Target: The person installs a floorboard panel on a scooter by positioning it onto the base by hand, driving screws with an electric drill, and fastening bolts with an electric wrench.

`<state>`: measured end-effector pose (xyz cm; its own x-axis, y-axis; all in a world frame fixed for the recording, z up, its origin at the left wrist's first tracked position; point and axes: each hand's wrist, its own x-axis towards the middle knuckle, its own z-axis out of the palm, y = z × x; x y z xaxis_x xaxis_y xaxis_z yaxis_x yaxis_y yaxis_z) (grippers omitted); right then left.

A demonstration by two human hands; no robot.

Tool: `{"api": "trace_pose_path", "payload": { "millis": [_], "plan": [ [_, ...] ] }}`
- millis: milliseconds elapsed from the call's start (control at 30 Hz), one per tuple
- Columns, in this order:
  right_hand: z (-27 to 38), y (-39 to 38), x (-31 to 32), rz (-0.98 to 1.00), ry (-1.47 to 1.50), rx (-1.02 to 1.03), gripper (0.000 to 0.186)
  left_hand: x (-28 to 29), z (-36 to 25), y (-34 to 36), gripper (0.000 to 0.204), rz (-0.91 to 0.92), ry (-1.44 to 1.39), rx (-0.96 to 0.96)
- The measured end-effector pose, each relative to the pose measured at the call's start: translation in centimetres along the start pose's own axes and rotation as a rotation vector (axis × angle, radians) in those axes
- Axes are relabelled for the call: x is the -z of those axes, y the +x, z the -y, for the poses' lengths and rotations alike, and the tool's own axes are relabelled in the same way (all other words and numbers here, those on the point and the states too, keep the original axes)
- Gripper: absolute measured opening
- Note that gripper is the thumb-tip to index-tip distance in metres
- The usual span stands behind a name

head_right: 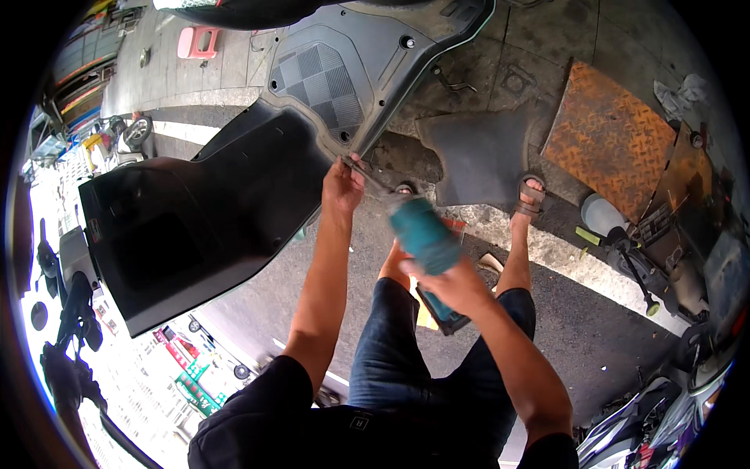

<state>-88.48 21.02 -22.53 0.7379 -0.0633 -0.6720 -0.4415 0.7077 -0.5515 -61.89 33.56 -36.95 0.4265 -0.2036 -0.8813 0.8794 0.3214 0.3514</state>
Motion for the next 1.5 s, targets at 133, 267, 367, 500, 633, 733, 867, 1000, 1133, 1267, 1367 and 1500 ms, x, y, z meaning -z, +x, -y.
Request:
{"api": "trace_pose_path", "payload": {
  "millis": [133,267,367,500,633,733,867,1000,1133,1267,1367,1500],
  "plan": [
    [2.3,3.1,-4.9,-0.079,-0.394,0.538,0.062,-0.4,-1.9,2.9,0.030,0.021,0.415,-0.126],
    [3.0,6.4,-7.9,-0.073,-0.535,0.419,0.060,-0.7,-2.4,4.5,0.031,-0.022,0.670,-0.156],
    [4.1,8.3,-8.9,-0.066,-0.623,0.358,0.058,0.1,-2.5,5.6,0.029,-0.034,0.646,-0.174],
    [5.9,9.5,-10.1,-0.091,-0.671,0.278,0.058,1.2,-3.9,7.1,0.027,-0.040,0.754,-0.147],
    [8.2,10.2,-11.7,-0.056,-0.738,0.181,0.060,1.9,-3.7,7.3,0.026,-0.057,0.883,-0.229],
    [8.0,12.2,-12.3,-0.086,-0.819,0.166,0.061,0.1,-1.8,6.5,0.028,-0.099,0.951,-0.295],
    [8.2,13.1,-13.1,-0.080,-0.882,0.167,0.066,-0.1,-1.4,4.3,0.039,-0.048,1.057,-0.327],
    [7.5,14.4,-15.5,-0.057,-0.943,0.122,0.082,1.9,-3.7,1.4,0.047,0.097,0.844,-0.315],
    [7.4,15.1,-16.3,-0.318,-0.828,0.193,0.090,3.8,-6.8,-4.4,0.061,0.497,0.338,-0.248],
    [9.8,15.2,-15.9,-0.197,-0.608,0.071,0.087,-1.3,-7.7,-13.7,0.067,0.349,0.195,-0.272],
    [9.6,14.9,-16.7,-0.197,-0.585,0.092,0.088,-2.4,-9.2,-16.2,0.066,0.371,0.261,-0.336],
    [8.9,14.6,-17.0,-0.191,-0.620,0.115,0.086,-3.1,-9.7,-16.4,0.070,0.263,0.528,-0.384]
  ]
}}
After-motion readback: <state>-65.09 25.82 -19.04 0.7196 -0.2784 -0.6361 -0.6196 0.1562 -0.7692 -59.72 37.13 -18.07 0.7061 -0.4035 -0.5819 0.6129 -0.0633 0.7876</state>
